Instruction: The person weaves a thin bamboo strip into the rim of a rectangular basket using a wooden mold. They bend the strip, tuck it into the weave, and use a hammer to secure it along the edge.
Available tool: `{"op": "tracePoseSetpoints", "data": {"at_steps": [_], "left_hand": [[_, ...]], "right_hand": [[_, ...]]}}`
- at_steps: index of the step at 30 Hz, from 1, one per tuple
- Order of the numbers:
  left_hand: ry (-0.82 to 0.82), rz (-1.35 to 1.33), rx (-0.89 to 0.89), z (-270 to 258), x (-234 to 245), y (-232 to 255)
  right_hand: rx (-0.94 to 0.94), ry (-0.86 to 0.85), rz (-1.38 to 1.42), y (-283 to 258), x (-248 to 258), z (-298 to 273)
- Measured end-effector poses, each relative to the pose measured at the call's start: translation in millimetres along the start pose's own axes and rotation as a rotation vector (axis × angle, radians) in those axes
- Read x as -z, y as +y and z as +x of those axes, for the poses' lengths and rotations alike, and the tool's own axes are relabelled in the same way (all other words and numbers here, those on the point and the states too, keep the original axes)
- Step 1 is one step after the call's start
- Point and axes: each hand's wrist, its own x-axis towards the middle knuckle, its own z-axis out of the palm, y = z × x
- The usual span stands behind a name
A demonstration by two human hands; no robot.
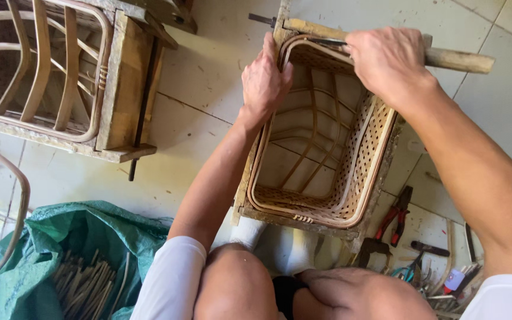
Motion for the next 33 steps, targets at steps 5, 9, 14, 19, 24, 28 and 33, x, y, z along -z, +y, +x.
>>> {"op": "tracePoseSetpoints", "data": {"at_steps": [5,9,14,19,24,28,33], "left_hand": [[0.013,0.029,-0.008,-0.7,-3.5,-1.5],[-0.097,0.011,0.063,7.9,-2.5,-5.2],[0.070,-0.024,-0.051,-3.3,-0.6,-3.6],[0.153,0.106,-0.181,-13.8,-0.9,9.5],[0.085,0.114,-0.175,-23.3,-10.6,2.7],[0.177,0.064,-0.205,-26.2,-7.3,4.6],[0.060,-0.109,-0.002,-24.0,4.0,9.0]], "right_hand": [[-0.075,-0.180,0.085,3.2,11.1,11.2],[-0.118,-0.154,0.709,17.0,3.5,5.8],[-0.012,0.049,0.627,2.5,-13.1,8.2],[0.061,0.119,0.155,12.6,6.6,-4.4],[0.044,0.050,0.065,16.8,6.1,-14.4],[0.027,-0.007,0.054,15.3,14.4,-9.5],[0.060,-0.007,-0.005,11.8,17.4,-3.8]]}}
